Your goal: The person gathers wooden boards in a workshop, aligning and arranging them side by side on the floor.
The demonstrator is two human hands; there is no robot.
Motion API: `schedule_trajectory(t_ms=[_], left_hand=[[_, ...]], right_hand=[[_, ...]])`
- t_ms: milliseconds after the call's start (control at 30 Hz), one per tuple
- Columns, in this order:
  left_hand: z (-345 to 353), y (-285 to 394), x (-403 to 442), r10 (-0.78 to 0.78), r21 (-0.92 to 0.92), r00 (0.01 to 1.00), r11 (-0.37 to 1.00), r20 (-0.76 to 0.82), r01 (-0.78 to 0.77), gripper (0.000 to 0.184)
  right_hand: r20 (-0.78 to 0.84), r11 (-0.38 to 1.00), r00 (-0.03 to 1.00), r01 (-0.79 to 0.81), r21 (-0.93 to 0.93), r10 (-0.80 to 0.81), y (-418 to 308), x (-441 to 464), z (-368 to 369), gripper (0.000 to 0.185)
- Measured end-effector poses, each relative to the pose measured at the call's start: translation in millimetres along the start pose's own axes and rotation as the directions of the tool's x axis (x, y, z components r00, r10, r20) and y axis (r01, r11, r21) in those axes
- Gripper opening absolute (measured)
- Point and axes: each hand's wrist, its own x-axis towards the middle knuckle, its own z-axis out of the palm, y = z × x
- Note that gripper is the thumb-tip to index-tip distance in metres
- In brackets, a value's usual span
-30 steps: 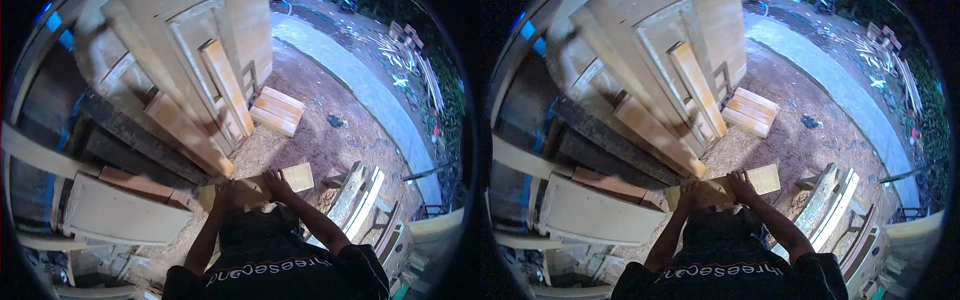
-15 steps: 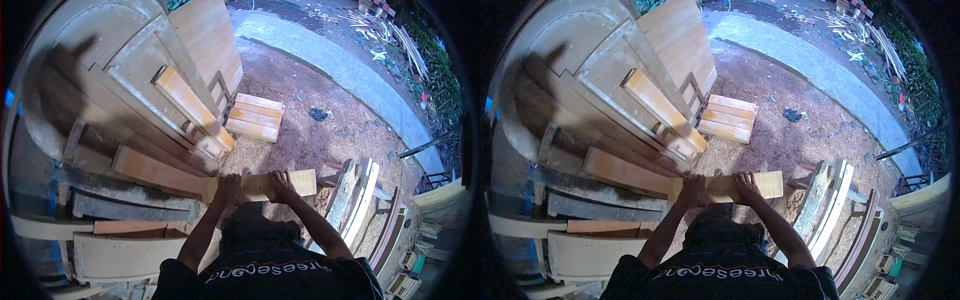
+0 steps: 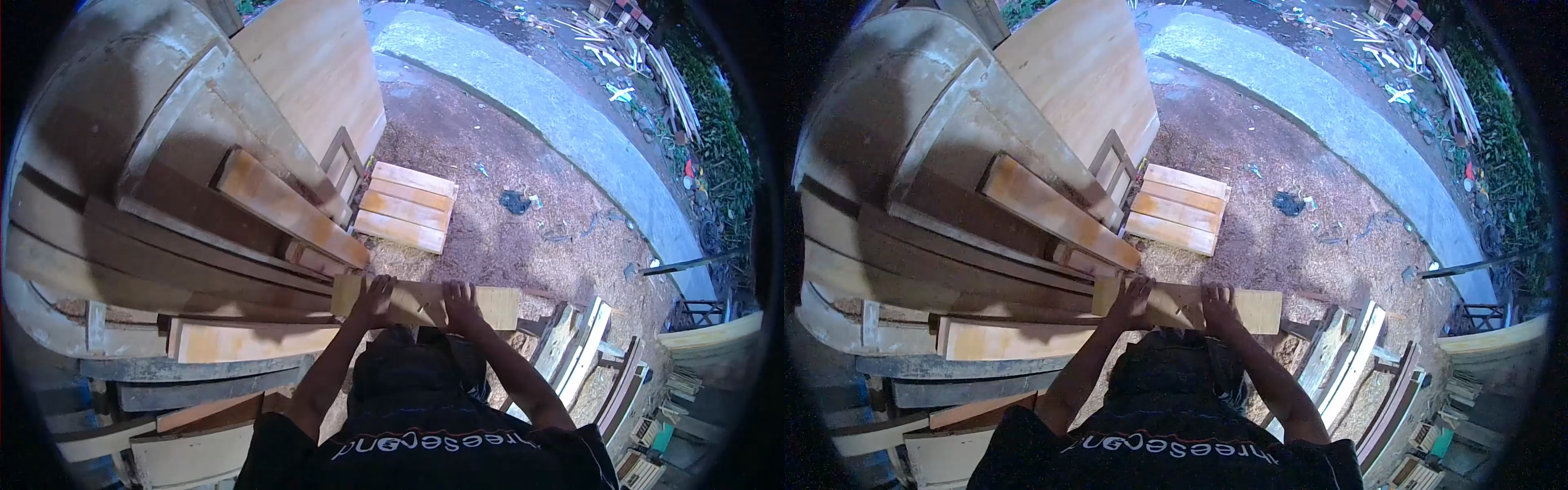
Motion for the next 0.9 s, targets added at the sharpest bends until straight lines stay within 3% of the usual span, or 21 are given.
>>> schedule_trajectory(t_ms=[33,100,233,333,400,500,600,667,733,800,900], left_hand=[[-7,-4,8,0.0,-0.002,1.0,1.0,0.01,0.0,0.12],[-21,-15,28,0.014,-0.263,0.999,0.965,0.031,-0.005,0.12],[-46,-32,70,0.002,-0.226,0.983,0.973,0.181,0.04,0.117],[-46,-50,102,0.023,-0.107,0.994,0.994,0.103,-0.012,0.118],[-58,-58,126,-0.003,-0.121,0.958,0.992,0.288,0.039,0.119],[-48,-75,160,-0.036,-0.185,0.934,0.977,0.355,0.108,0.121],[0,-101,189,-0.036,-0.207,0.927,0.971,0.372,0.121,0.12],[48,-120,212,-0.052,-0.263,0.905,0.948,0.423,0.178,0.119],[99,-133,225,-0.077,-0.21,0.943,0.966,0.325,0.151,0.122],[158,-155,251,-0.076,-0.205,0.91,0.963,0.408,0.172,0.121],[251,-195,303,-0.073,-0.183,0.877,0.967,0.474,0.179,0.12]], right_hand=[[0.009,1.0,1.0,0.002,-0.029,-0.001,4,6,-6,0.122],[0.021,0.999,1.0,-0.001,-0.051,0.002,10,21,-19,0.124],[0.12,0.998,0.992,-0.038,-0.06,0.045,29,63,-32,0.125],[0.169,0.998,0.985,-0.035,-0.05,0.043,46,94,-33,0.128],[0.175,1.0,0.984,-0.019,-0.025,0.023,62,119,-30,0.129],[0.134,0.999,0.991,0.009,0.037,-0.014,84,163,-23,0.13],[0.272,0.998,0.962,0.017,0.059,-0.033,105,193,-7,0.12],[0.236,0.995,0.971,0.007,0.098,-0.03,126,226,22,0.119],[0.265,0.995,0.964,-0.011,0.095,-0.015,144,260,64,0.119],[0.176,0.996,0.984,-0.037,0.079,0.022,166,292,125,0.119],[0.242,0.992,0.968,-0.087,0.093,0.062,199,355,195,0.119]])
